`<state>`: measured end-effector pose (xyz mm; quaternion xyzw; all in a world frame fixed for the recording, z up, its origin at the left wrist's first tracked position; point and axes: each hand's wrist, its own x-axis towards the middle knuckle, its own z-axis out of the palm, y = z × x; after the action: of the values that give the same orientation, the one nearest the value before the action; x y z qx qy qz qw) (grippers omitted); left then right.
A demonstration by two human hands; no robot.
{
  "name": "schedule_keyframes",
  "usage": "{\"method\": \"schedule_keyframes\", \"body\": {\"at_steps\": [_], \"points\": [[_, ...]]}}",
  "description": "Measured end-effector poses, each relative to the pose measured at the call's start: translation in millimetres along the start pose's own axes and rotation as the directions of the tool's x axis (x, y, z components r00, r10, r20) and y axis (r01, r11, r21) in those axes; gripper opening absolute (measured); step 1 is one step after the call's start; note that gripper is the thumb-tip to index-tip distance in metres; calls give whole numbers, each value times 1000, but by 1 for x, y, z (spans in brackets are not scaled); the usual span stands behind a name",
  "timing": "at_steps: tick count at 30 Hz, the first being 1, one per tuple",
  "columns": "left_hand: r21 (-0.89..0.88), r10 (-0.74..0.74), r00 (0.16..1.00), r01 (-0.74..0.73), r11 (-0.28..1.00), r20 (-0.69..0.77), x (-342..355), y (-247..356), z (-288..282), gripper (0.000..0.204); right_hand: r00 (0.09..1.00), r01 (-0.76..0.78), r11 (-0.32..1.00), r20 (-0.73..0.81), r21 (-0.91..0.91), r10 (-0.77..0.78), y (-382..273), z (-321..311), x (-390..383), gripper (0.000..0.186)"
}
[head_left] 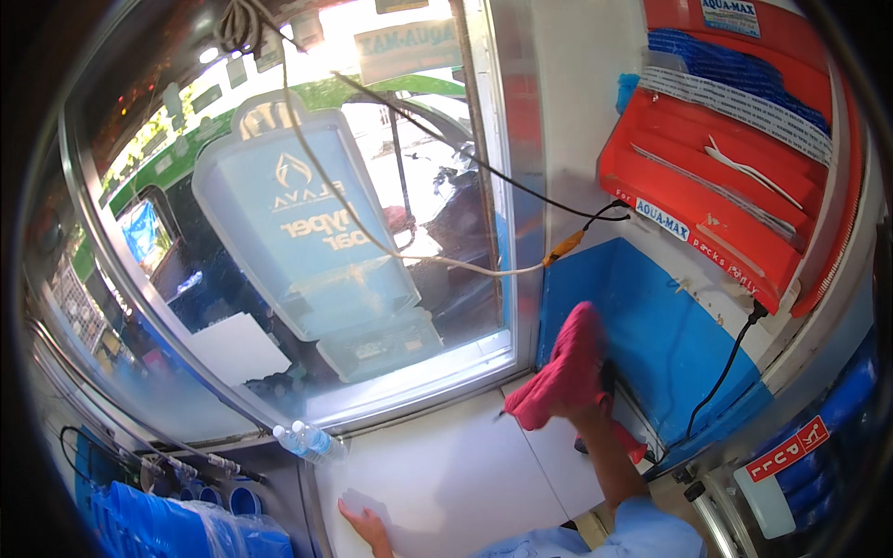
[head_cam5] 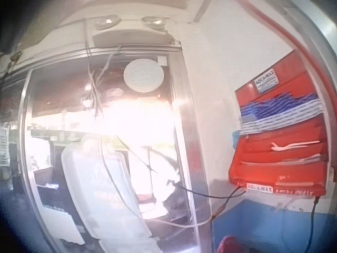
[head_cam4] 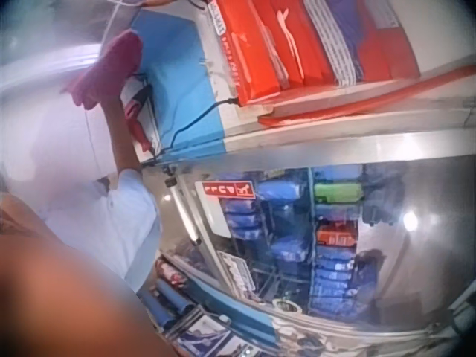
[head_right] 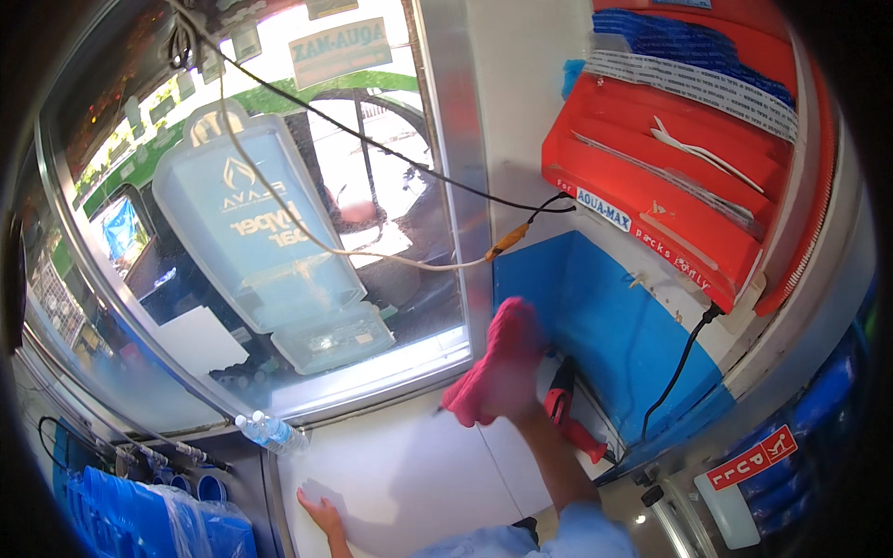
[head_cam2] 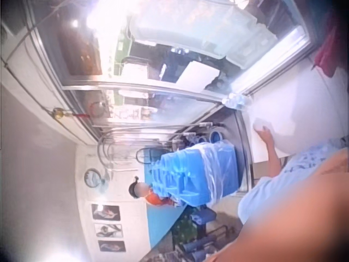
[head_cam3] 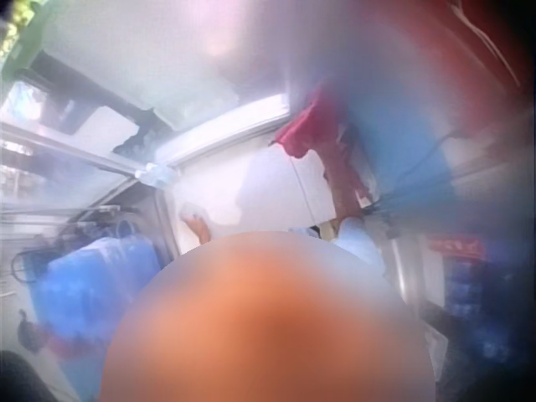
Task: The person wipes a water treatment machine, a glass display case, and a window using a pink cloth. They move two small water bottles on a counter while continuing to wipe the window.
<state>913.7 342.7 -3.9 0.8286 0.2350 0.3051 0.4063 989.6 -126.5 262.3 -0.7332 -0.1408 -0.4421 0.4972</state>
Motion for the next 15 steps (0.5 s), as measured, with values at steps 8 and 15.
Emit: {"method": "schedule_keyframes", "body": {"at_steps": [8, 15], "points": [[98, 47, 998, -50, 994, 33, -2, 28, -2, 67, 810, 502, 775, -104, -384, -577, -104, -39, 282, 60], [89, -20, 999, 17, 996, 29, -3, 33, -3, 65, 749, 550, 460, 167, -697, -641, -156, 16, 452, 41]]}}
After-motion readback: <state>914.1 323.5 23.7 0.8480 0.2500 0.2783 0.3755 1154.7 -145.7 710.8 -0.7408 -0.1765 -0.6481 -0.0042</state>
